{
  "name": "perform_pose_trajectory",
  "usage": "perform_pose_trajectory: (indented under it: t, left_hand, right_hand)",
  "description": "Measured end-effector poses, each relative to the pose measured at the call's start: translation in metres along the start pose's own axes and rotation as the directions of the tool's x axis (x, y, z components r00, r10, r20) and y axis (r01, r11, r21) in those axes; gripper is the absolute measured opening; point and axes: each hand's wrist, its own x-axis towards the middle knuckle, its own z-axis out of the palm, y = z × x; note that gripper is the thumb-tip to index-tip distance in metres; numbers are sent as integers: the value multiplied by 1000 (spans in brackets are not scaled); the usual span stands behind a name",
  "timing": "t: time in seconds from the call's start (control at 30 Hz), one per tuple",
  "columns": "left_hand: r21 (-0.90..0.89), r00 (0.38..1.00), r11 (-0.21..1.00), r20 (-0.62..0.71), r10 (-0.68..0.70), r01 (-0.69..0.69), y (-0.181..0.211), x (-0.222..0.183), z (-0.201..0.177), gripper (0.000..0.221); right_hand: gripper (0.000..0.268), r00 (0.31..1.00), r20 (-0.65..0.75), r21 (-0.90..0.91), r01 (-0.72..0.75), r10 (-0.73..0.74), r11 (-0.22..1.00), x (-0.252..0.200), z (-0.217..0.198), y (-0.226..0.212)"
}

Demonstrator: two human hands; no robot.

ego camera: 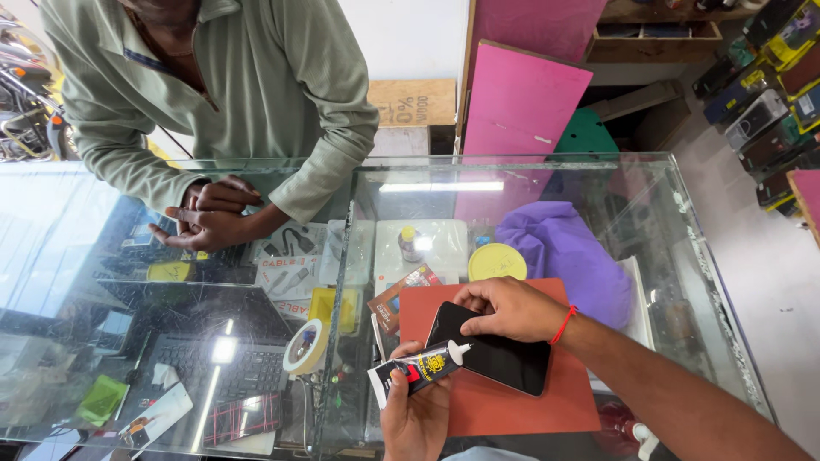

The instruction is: The person applies adhesive from a tube along the edges of a smartphone screen that is placed on a red mat. They carefully squeeze the tube to dispense the glue along the perimeter of the device.

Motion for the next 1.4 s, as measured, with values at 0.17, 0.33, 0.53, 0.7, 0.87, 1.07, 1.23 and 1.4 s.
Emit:
perform_pose_trajectory:
  t: [0.17, 0.33, 0.53, 0.7, 0.87, 1.07, 1.23, 1.4]
  left_hand:
    - [-9, 1000, 1000, -8, -12, 12, 6, -5, 1, 48]
    - [347, 985, 935, -126, 122, -71, 50, -12, -12, 53]
    - [817, 970, 559, -228, 82, 144, 107, -2, -12, 41]
    - [900, 986, 413, -164, 21, 140, 101, 12, -2, 35]
    - [906, 992, 404, -121, -44, 128, 100, 15, 3, 38]
    - [914, 990, 381, -133, -37, 137, 99, 17, 7, 41]
    - [942, 995, 321, -102, -3, 98, 96, 17, 3, 42]
    - [968, 997, 241, -75, 12, 70, 94, 14, 0, 42]
  right_hand:
    - [24, 994, 105, 26, -44, 41, 999, 6, -7, 16]
    - [20, 980, 195, 164, -75, 42, 984, 8, -15, 21]
    - [23, 961, 273, 202, -100, 42, 974, 9, -18, 24]
    - [29, 944, 325, 320, -172, 62, 932, 9, -20, 25]
    - [29, 935, 344, 308, -197, 84, 931, 7, -24, 29]
    - [32, 934, 345, 289, -198, 91, 937, 5, -24, 23]
    - [32, 932, 354, 323, -193, 71, 927, 6, -25, 22]
    - [32, 933, 357, 347, -176, 44, 921, 6, -25, 24]
